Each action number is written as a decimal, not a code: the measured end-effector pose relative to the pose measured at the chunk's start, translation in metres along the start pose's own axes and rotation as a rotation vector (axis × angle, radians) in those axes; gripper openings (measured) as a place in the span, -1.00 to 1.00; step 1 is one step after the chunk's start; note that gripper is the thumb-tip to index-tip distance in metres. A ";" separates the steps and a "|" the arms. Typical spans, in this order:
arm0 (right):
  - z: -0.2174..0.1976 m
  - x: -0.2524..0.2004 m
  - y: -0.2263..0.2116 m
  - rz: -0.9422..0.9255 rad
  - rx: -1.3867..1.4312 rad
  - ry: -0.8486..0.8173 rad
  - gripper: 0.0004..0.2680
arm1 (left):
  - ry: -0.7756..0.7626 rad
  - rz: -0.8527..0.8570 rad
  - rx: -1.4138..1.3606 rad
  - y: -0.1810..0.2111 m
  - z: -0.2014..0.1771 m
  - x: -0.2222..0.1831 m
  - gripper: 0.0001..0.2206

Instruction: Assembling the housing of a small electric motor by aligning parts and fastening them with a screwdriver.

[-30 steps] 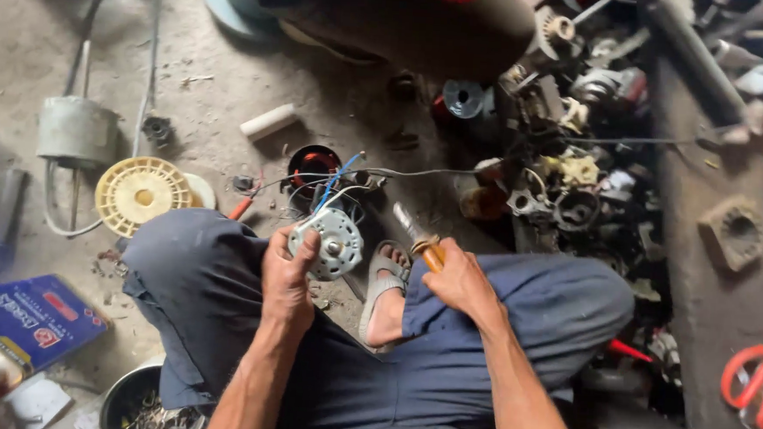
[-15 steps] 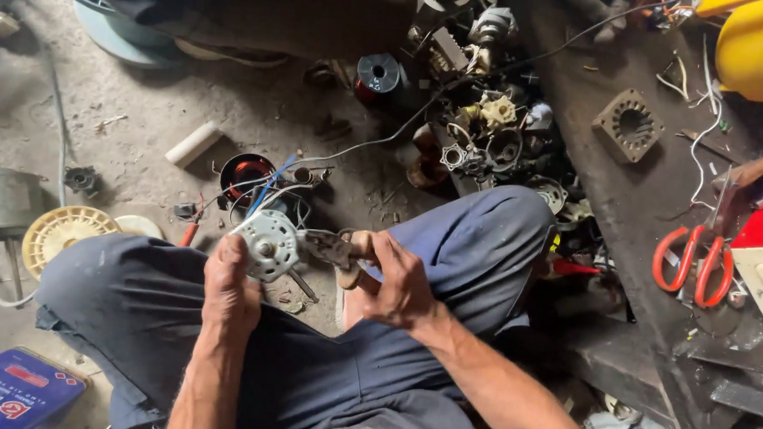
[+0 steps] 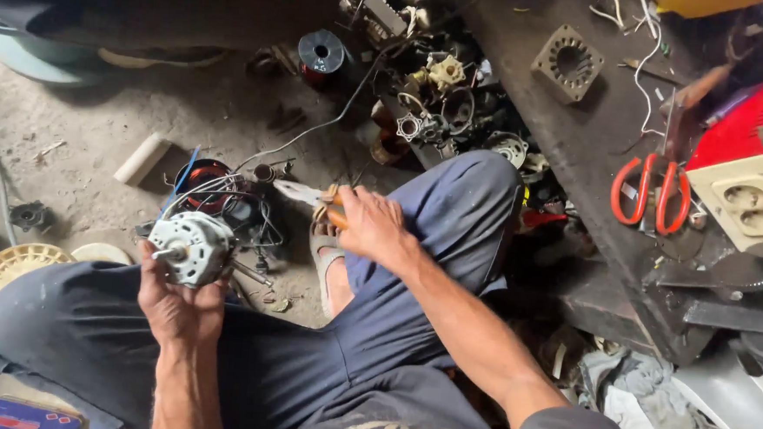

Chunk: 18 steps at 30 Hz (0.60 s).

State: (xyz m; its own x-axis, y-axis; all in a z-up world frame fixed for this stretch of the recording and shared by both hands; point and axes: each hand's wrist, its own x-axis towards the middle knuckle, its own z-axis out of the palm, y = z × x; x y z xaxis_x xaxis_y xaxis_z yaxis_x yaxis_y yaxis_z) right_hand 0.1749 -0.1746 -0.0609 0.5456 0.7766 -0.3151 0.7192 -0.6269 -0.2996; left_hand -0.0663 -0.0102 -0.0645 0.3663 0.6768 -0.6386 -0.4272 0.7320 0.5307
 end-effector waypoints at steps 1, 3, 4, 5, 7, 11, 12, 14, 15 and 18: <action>0.024 0.027 0.016 -0.003 -0.001 0.002 -0.66 | -0.001 0.003 -0.002 0.001 0.005 0.002 -0.49; 0.076 0.072 0.048 0.007 -0.397 -0.231 -0.79 | 0.061 -0.006 -0.078 0.004 0.013 0.005 -0.51; 0.090 0.084 0.054 0.017 -0.397 -0.214 -0.79 | 0.042 -0.007 -0.076 0.002 0.014 0.010 -0.51; 0.104 0.097 0.060 0.015 -0.389 -0.219 -0.77 | 0.043 0.004 -0.063 0.000 0.015 0.014 -0.51; 0.147 0.116 0.074 0.007 -0.380 -0.235 -0.75 | 0.056 0.013 -0.050 -0.001 0.016 0.010 -0.52; 0.190 0.130 0.089 0.045 -0.274 -0.196 -0.59 | -0.101 0.038 -0.104 0.005 0.031 -0.015 -0.52; 0.185 0.128 0.086 0.016 -0.251 -0.134 -0.60 | -0.281 0.047 -0.130 0.009 0.035 -0.021 -0.48; 0.154 0.121 0.060 -0.023 -0.083 -0.053 -0.66 | -0.292 0.040 -0.126 0.007 0.038 -0.017 -0.54; 0.141 0.114 0.043 -0.068 0.087 0.024 -0.71 | -0.295 0.039 -0.123 0.008 0.036 -0.019 -0.60; 0.106 0.098 -0.013 -0.187 1.154 -0.358 -0.75 | -0.336 0.010 -0.169 0.015 0.053 -0.033 -0.59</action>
State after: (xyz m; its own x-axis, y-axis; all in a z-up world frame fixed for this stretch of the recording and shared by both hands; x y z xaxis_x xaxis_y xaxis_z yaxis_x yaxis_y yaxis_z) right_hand 0.1735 -0.0965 -0.1837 0.1946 0.9138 -0.3566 -0.1288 -0.3366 -0.9328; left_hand -0.0411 -0.0177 -0.0059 0.6005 0.6920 -0.4007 -0.5518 0.7213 0.4186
